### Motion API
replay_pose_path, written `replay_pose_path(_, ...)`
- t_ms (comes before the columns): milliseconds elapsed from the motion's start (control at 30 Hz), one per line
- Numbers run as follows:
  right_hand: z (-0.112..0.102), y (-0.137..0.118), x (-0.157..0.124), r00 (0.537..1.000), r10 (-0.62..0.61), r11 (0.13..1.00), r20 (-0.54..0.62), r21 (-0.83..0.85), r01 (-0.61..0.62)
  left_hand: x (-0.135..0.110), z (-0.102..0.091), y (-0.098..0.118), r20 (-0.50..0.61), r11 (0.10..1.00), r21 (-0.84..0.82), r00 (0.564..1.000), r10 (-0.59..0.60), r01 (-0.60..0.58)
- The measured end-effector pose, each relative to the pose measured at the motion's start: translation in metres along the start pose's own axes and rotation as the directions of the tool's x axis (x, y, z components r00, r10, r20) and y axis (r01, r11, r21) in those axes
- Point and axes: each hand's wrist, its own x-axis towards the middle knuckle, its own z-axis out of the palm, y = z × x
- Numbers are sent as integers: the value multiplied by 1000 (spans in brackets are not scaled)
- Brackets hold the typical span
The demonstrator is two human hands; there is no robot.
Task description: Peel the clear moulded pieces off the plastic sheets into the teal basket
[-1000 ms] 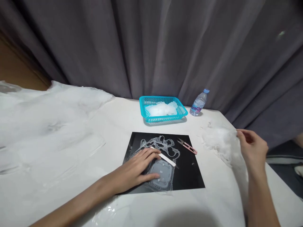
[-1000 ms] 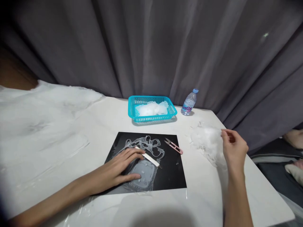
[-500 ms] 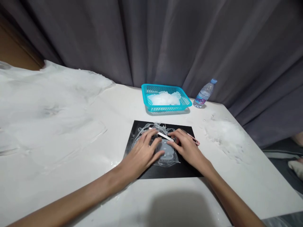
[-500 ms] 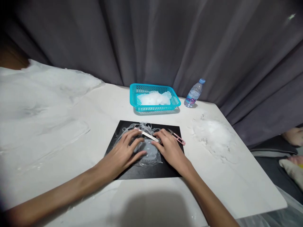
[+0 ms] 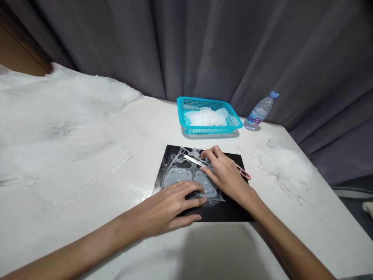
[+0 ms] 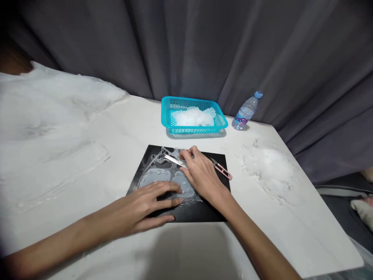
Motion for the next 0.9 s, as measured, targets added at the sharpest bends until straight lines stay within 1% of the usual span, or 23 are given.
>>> replay_pose_path(67, -1, -3, 4, 999, -38, 999, 8, -22, 38, 0, -2, -1, 10, 997, -61, 999, -37, 38)
replay_pose_path(133, -3, -4, 4, 994, -92, 996, 58, -15, 93, -1, -3, -3, 40, 990, -113, 996, -81, 85)
replay_pose_path(200, -3, -1, 3, 986, -116, 993, 119, 17, 115, -1, -4, -4, 75, 982, -147, 992, -106, 116)
replay_pose_path(233, -4, 1, 2, 985, -105, 994, 135, 38, 101, -2, -5, -4, 89, 979, -162, 990, -110, 124)
replay_pose_path(333, -3, 12, 1, 989, -25, 993, 144, 118, 8, -2, -7, -4, 104, 971, -198, 988, -116, 135)
replay_pose_path(433, -4, 24, 5, 988, -3, 991, 152, 132, -18, -1, -9, -3, 116, 968, -200, 985, -130, 152)
replay_pose_path(533, -5, 26, 14, 984, -39, 999, 175, 32, 34, -1, -9, -2, 123, 970, -193, 984, -127, 149)
replay_pose_path(600, -5, 20, 22, 973, -99, 989, 210, -83, 119, -1, -8, -2, 124, 972, -185, 984, -125, 147)
replay_pose_path(667, -5, 11, 29, 958, -152, 953, 243, -221, 207, -1, -7, -2, 132, 977, -154, 983, -128, 148)
replay_pose_path(733, -5, 4, 33, 960, -163, 914, 226, -331, 233, -1, -6, -2, 144, 983, -115, 981, -127, 145)
replay_pose_path(800, -7, 2, 32, 970, -167, 909, 177, -354, 221, -2, -4, -3, 144, 986, -97, 982, -120, 135)
replay_pose_path(833, -8, 3, 30, 971, -181, 919, 153, -324, 223, -2, -4, -3, 137, 987, -99, 984, -116, 130)
replay_pose_path(900, -12, 7, 23, 966, -231, 954, 112, -168, 248, -2, -2, -3, 112, 987, -111, 988, -105, 118)
